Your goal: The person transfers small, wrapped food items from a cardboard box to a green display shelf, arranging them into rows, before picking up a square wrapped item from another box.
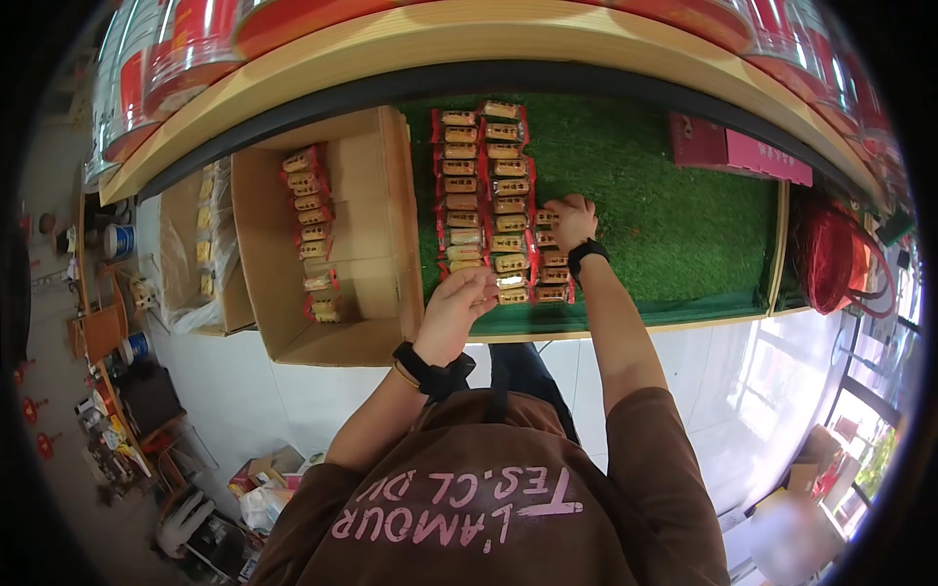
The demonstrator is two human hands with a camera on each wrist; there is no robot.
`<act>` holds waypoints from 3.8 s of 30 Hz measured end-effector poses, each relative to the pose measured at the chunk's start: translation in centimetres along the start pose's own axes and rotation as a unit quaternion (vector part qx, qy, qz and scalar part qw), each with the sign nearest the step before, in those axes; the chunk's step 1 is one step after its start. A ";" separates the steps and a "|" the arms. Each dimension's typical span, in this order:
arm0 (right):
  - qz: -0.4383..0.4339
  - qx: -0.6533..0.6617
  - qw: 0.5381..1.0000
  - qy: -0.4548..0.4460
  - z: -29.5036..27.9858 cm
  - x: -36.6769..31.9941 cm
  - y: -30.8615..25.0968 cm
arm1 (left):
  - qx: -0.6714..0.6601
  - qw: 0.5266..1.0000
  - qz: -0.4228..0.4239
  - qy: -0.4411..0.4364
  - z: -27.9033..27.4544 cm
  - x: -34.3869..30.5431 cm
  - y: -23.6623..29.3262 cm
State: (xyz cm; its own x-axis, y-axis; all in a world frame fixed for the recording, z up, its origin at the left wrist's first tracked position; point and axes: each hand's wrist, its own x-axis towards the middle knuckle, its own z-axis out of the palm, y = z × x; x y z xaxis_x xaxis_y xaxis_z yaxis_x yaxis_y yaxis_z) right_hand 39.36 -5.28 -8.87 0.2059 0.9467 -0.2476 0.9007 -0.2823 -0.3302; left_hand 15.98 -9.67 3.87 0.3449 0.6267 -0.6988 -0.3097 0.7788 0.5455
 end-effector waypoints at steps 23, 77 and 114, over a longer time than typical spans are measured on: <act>0.115 0.399 0.817 -0.400 4.7 -5.4 -38.0 | 0.152 0.981 -0.029 0.116 -27.5 -0.5 12.9; -0.138 0.177 0.968 0.110 -7.9 -3.9 -4.6 | -0.092 0.994 0.033 -0.048 4.3 5.5 1.5; -0.117 0.412 0.897 -0.110 -11.2 -9.0 -27.6 | -0.120 0.984 0.093 0.093 -23.0 -6.4 12.0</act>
State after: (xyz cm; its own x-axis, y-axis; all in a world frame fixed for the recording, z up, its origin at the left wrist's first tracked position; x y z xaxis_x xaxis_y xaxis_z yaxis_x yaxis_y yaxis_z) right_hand 16.93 -4.33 12.63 -0.1148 0.9670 -0.2274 0.3019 -0.1841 -0.9354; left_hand -10.37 -5.02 4.23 0.1019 0.7241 -0.6822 -0.5601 0.6085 0.5622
